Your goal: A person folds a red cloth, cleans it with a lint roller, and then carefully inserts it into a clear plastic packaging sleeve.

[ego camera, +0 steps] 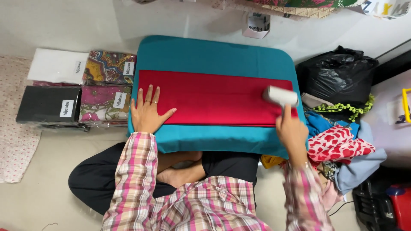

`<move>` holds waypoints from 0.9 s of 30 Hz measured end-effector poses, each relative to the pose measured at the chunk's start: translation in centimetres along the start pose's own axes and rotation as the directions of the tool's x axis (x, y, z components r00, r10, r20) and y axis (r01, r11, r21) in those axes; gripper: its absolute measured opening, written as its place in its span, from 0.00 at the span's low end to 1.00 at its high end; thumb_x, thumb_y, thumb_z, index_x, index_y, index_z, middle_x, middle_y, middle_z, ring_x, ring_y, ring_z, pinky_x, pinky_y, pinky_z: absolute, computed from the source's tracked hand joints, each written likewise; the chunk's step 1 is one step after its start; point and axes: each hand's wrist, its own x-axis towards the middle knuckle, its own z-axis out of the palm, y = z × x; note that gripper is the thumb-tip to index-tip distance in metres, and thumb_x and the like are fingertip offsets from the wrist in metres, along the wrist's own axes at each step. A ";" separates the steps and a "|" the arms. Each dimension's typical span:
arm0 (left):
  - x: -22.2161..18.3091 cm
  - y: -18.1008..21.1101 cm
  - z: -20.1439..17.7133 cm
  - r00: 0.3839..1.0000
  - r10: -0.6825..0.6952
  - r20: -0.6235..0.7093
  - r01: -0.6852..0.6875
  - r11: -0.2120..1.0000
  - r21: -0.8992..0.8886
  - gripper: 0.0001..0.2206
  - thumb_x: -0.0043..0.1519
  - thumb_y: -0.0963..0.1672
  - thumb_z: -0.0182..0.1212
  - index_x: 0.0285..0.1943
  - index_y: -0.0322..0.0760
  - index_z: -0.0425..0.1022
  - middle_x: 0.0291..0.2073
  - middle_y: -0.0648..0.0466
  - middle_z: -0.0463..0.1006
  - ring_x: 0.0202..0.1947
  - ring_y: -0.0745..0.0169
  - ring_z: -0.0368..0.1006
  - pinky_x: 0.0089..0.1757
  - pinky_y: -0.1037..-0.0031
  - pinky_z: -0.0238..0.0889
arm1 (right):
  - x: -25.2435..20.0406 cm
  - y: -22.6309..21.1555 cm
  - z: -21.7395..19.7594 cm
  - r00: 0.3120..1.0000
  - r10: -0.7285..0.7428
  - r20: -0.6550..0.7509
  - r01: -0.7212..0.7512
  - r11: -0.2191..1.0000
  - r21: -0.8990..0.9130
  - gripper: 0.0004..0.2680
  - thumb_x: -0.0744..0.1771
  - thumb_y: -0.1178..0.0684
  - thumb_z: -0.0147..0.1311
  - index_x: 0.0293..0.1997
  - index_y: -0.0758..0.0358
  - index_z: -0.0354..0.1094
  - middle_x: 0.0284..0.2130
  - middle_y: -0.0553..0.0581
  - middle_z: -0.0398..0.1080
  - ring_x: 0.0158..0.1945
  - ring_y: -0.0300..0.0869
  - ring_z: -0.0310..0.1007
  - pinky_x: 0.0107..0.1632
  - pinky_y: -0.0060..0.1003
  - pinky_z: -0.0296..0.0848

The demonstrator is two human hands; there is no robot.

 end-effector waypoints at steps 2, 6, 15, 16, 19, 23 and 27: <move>0.0 0.0 -0.1 1.000 -0.001 -0.003 0.001 1.000 -0.006 0.45 0.57 0.70 0.41 0.82 0.58 0.46 0.81 0.61 0.45 0.79 0.48 0.36 0.67 0.42 0.35 | 4.6 0.3 1.9 0.994 -0.037 -0.104 0.037 0.999 0.000 0.19 0.71 0.43 0.36 0.72 0.49 0.50 0.31 0.71 0.75 0.41 0.69 0.80 0.44 0.63 0.76; 0.0 0.0 0.0 1.000 -0.001 0.001 0.001 1.000 -0.001 0.45 0.56 0.70 0.42 0.82 0.59 0.46 0.81 0.61 0.44 0.79 0.47 0.36 0.68 0.42 0.36 | 8.5 0.5 3.5 0.987 -0.023 -0.162 0.030 0.999 0.040 0.21 0.69 0.44 0.39 0.73 0.52 0.51 0.33 0.72 0.74 0.42 0.71 0.78 0.44 0.65 0.75; -0.2 0.4 -0.7 0.999 0.015 -0.039 -0.014 1.000 0.027 0.45 0.57 0.69 0.41 0.82 0.54 0.49 0.79 0.58 0.48 0.78 0.47 0.37 0.66 0.45 0.38 | -9.6 0.4 -2.5 0.991 0.051 0.127 -0.056 0.998 0.030 0.21 0.69 0.41 0.37 0.73 0.45 0.50 0.32 0.74 0.76 0.40 0.71 0.76 0.42 0.63 0.72; -0.3 0.6 -1.0 0.997 0.031 -0.067 -0.026 0.997 0.070 0.46 0.58 0.70 0.38 0.81 0.51 0.50 0.78 0.56 0.50 0.78 0.47 0.38 0.65 0.47 0.39 | -10.7 1.1 -2.3 0.991 0.043 0.125 -0.044 0.999 0.005 0.22 0.68 0.41 0.38 0.73 0.45 0.49 0.30 0.71 0.75 0.34 0.68 0.74 0.35 0.61 0.69; -0.1 -0.1 0.2 1.000 0.008 -0.024 -0.009 1.000 -0.008 0.45 0.57 0.69 0.43 0.82 0.57 0.46 0.81 0.60 0.45 0.79 0.47 0.36 0.67 0.42 0.36 | -8.1 1.3 -1.2 0.989 0.081 0.125 -0.082 0.997 0.007 0.23 0.68 0.36 0.37 0.74 0.37 0.53 0.34 0.75 0.77 0.44 0.71 0.79 0.47 0.64 0.75; -0.2 0.0 0.2 0.999 0.007 -0.052 -0.008 1.000 -0.004 0.44 0.58 0.69 0.44 0.82 0.57 0.47 0.80 0.60 0.46 0.79 0.47 0.37 0.67 0.42 0.36 | 0.2 -0.4 0.7 1.000 0.012 -0.026 -0.010 0.996 0.083 0.21 0.71 0.42 0.37 0.76 0.47 0.50 0.34 0.79 0.74 0.44 0.74 0.78 0.48 0.66 0.74; 0.0 0.0 0.2 1.000 -0.002 -0.022 0.002 1.000 0.006 0.45 0.56 0.70 0.42 0.82 0.58 0.47 0.81 0.61 0.45 0.79 0.48 0.36 0.68 0.42 0.36 | 8.0 0.5 3.1 0.990 -0.013 -0.143 0.028 0.994 0.103 0.20 0.70 0.42 0.39 0.72 0.48 0.53 0.34 0.76 0.73 0.42 0.75 0.77 0.45 0.67 0.74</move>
